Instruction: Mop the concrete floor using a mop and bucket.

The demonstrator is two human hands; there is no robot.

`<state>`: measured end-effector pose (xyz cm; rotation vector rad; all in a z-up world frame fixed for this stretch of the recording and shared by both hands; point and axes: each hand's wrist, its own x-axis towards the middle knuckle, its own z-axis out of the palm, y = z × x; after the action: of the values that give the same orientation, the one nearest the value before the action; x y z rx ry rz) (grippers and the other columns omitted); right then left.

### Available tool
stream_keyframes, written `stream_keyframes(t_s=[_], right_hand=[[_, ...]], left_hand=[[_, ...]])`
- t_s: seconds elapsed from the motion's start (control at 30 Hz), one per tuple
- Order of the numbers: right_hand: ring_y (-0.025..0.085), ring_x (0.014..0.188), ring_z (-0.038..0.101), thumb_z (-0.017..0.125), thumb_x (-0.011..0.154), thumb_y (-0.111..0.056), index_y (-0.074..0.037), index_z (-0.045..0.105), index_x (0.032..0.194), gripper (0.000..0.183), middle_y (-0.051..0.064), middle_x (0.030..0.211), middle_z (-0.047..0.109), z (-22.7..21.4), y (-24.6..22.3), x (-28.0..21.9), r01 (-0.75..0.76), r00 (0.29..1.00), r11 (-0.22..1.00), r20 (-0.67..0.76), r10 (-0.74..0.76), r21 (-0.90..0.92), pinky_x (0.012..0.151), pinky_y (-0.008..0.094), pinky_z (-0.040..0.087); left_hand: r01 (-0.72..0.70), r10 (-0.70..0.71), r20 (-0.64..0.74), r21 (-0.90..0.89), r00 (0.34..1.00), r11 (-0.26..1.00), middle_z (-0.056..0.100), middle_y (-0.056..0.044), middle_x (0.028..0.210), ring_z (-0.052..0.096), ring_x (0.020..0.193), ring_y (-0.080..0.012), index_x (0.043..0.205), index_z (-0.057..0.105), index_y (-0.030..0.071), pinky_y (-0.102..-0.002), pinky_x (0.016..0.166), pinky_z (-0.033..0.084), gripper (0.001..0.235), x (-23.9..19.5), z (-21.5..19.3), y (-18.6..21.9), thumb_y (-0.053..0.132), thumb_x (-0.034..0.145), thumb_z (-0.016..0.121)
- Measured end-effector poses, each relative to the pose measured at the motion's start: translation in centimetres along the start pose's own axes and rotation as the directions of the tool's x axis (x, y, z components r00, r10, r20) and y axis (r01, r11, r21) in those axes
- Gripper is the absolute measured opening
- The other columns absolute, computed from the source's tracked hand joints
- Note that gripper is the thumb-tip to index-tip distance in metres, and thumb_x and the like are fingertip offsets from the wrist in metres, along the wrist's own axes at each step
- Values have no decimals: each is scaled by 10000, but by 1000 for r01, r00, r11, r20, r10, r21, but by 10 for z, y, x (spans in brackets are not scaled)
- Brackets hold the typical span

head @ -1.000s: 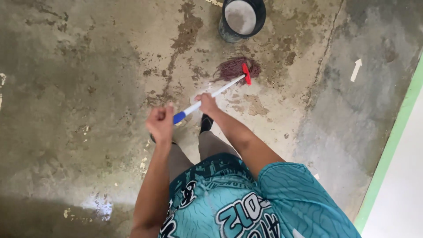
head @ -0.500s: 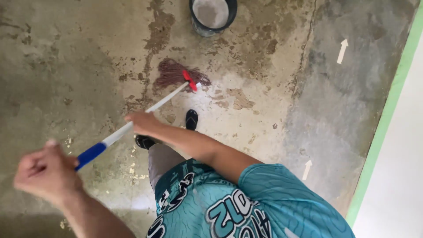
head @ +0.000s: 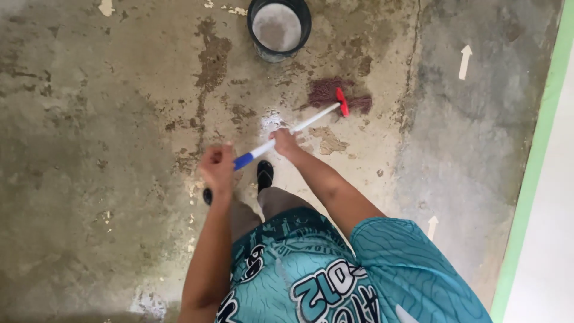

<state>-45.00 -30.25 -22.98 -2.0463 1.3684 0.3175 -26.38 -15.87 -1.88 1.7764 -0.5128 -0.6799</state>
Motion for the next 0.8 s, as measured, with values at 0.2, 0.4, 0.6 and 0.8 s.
stream_keyframes(t_s=[0.2, 0.4, 0.6, 0.8], right_hand=[[296, 1172, 602, 754, 836, -83, -215, 777, 1063, 264, 84, 1164, 682, -18, -179, -31, 141, 981, 935, 82, -176, 324, 1145, 591, 296], [357, 1168, 540, 739, 787, 6, -116, 642, 1238, 478, 102, 1177, 663, -44, -251, 2, 444, 894, 819, -127, -429, 363, 960, 645, 327], [206, 1159, 669, 531, 812, 76, -74, 666, 1153, 397, 93, 1142, 731, -23, -154, 153, 658, 727, 527, -637, -256, 539, 1073, 358, 497], [62, 575, 620, 648, 963, -76, -61, 685, 1112, 154, -12, 737, 661, -329, -75, 108, 729, 515, 444, -845, 145, 521, 503, 241, 506]], left_hand=[[56, -31, -163, 154, 986, 986, 672, -62, 697, 633, 537, -104, 858, 701, 61, -293, 476, 526, 141, 29, -132, 111, 77, 966, 790], [-238, 204, -158, -235, 966, 943, 614, -92, 652, 567, 507, -139, 930, 623, 37, -290, 473, 508, 230, 73, -175, 166, -14, 1112, 754], [-342, 460, 105, -528, 882, 777, 647, -58, 1182, 667, 1098, -170, 1341, 550, 75, -346, 1003, 600, 274, 106, -91, 209, 169, 1113, 670], [-58, 173, 211, -463, 962, 885, 663, -44, 1086, 634, 1016, -134, 1237, 577, 68, -302, 907, 544, 259, 113, -47, 165, 279, 1094, 619]])
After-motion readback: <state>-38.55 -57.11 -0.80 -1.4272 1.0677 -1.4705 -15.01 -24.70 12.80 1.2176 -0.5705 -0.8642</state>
